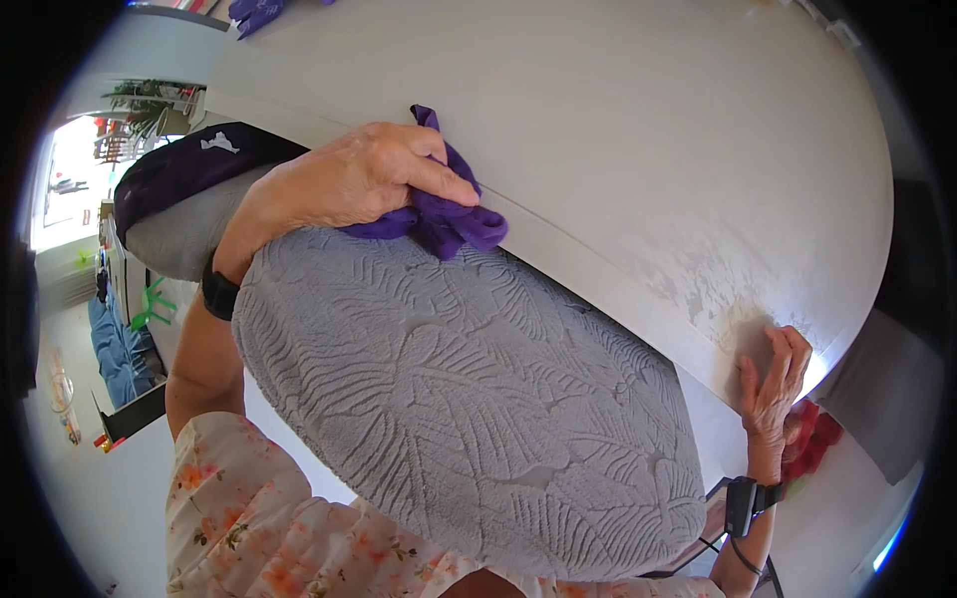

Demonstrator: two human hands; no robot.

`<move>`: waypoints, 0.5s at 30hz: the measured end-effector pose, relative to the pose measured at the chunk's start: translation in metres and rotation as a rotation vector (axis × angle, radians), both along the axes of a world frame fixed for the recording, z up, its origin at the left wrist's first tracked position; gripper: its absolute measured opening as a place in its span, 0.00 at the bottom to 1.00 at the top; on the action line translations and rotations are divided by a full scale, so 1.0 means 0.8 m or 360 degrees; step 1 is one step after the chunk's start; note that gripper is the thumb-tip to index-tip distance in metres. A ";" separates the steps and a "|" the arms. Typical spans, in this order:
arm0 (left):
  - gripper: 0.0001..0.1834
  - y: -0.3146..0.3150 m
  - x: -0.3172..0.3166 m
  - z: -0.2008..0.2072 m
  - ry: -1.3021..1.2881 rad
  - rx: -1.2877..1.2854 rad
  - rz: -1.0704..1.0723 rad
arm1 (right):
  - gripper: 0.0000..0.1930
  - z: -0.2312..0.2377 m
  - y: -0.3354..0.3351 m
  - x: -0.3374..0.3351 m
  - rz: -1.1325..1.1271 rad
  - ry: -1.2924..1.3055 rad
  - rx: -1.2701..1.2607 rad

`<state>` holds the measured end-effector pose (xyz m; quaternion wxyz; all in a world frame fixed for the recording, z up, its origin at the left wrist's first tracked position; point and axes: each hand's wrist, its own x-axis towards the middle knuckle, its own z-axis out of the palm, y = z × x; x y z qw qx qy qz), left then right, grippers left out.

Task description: The recorder wipes down a dining table using a purple cloth, moving objects to clean underneath them.

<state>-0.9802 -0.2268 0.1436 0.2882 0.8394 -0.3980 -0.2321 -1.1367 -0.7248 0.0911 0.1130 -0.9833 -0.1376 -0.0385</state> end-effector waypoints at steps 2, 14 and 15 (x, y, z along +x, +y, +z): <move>0.28 0.003 -0.001 -0.009 -0.0002 -0.0010 0.0020 | 0.22 0.000 -0.001 -0.001 -0.0021 0.0026 0.0000; 0.17 0.047 0.000 -0.012 -0.1090 0.0597 0.0689 | 0.22 0.004 0.000 -0.007 -0.0070 0.0034 0.0020; 0.15 0.047 0.008 -0.012 -0.1073 0.0973 0.0845 | 0.22 0.001 0.000 -0.006 -0.0071 0.0045 0.0039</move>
